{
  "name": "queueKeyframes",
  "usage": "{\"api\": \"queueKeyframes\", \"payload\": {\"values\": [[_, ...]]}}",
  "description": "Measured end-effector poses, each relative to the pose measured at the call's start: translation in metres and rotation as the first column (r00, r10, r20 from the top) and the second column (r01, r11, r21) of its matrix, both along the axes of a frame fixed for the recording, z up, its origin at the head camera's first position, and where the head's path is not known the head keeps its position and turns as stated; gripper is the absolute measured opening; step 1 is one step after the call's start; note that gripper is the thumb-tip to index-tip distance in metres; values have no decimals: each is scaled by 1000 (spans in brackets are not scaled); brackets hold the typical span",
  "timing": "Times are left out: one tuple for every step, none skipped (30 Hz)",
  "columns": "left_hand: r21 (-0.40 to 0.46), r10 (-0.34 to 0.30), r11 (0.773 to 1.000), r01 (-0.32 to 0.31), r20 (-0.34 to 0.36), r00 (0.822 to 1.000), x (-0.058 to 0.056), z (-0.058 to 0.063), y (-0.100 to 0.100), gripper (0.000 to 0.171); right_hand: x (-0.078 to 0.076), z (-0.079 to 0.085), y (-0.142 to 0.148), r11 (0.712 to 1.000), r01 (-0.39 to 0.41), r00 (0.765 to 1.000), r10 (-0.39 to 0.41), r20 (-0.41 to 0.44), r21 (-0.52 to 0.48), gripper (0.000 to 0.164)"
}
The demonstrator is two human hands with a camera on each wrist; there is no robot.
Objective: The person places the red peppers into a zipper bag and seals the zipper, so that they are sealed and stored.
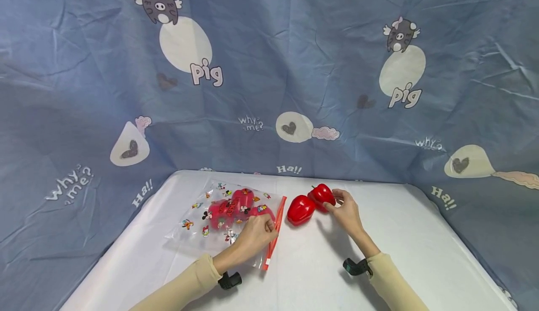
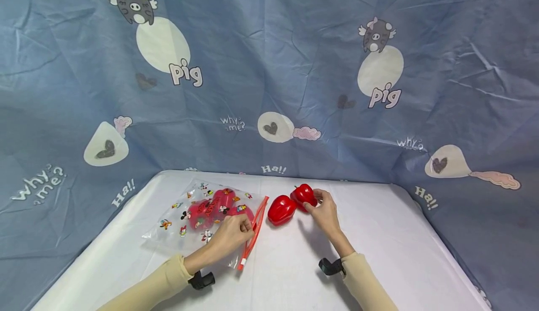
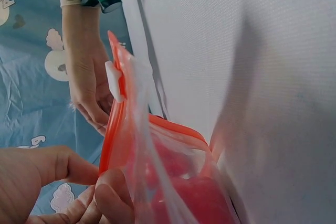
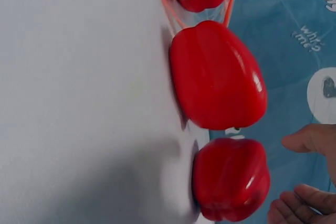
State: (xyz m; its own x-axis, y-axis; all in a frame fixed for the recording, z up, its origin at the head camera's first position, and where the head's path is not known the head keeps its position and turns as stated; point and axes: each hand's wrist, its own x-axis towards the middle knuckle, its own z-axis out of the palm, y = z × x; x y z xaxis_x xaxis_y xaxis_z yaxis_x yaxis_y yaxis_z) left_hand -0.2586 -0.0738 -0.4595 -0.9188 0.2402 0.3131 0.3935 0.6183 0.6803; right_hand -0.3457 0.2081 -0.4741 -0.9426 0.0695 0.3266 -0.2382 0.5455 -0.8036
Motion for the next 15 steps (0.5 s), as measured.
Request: {"api": "queueKeyframes", "payload": {"values": [[-2,1,1000,-1,-3,1000,0,0,0,10,-1,-1,0,1000,6,1000,-6,-7,2,55],[-3,3,1000,-3,-5,1000,0,0,0,10,-3,-1,1,1000,11,1000,-11,-13,1,56],[-5,5,1000,-5,-7,1000,0,0,0,10,-4,-2,1,1000,11,1000,-11,-17,0,57],[-6,8,1000,-8,-8,1000,0,0,0,10,-5,-3,1,1000,14,1000,-14,-19,-2,57],[-6,9,1000,-9,-8,1000,0,0,0,10,-6,-4,2,1000,17,1000,-17,-18,-5,57],[-6,10,1000,-10,-6,1000,0,1,0,10,-7,-5,2,1000,20,1000,-20,-14,-7,58],[-7,9,1000,-10,-6,1000,0,0,0,10,-8,-5,3,1000,23,1000,-23,-9,-5,58],[-6,9,1000,-9,-4,1000,0,0,0,10,-8,-6,3,1000,25,1000,-25,-3,-3,58],[-5,9,1000,-9,-2,1000,0,0,0,10,-9,-7,3,1000,27,1000,-27,2,4,59],[-4,8,1000,-8,0,1000,0,0,0,10,-9,-8,4,999,30,1000,-30,8,11,59],[-2,7,1000,-7,2,1000,0,0,0,10,-10,-9,4,999,34,999,-34,15,18,60],[-2,7,1000,-7,3,1000,0,0,0,10,-10,-10,4,999,37,999,-37,19,22,61],[-1,6,1000,-6,3,1000,0,0,0,10,-11,-11,4,999,40,999,-41,24,28,61],[0,7,1000,-7,2,1000,0,0,0,10,-12,-11,5,999,42,999,-43,29,33,61],[0,7,1000,-7,0,1000,0,0,0,10,-13,-12,5,998,44,998,-45,34,39,62]]}}
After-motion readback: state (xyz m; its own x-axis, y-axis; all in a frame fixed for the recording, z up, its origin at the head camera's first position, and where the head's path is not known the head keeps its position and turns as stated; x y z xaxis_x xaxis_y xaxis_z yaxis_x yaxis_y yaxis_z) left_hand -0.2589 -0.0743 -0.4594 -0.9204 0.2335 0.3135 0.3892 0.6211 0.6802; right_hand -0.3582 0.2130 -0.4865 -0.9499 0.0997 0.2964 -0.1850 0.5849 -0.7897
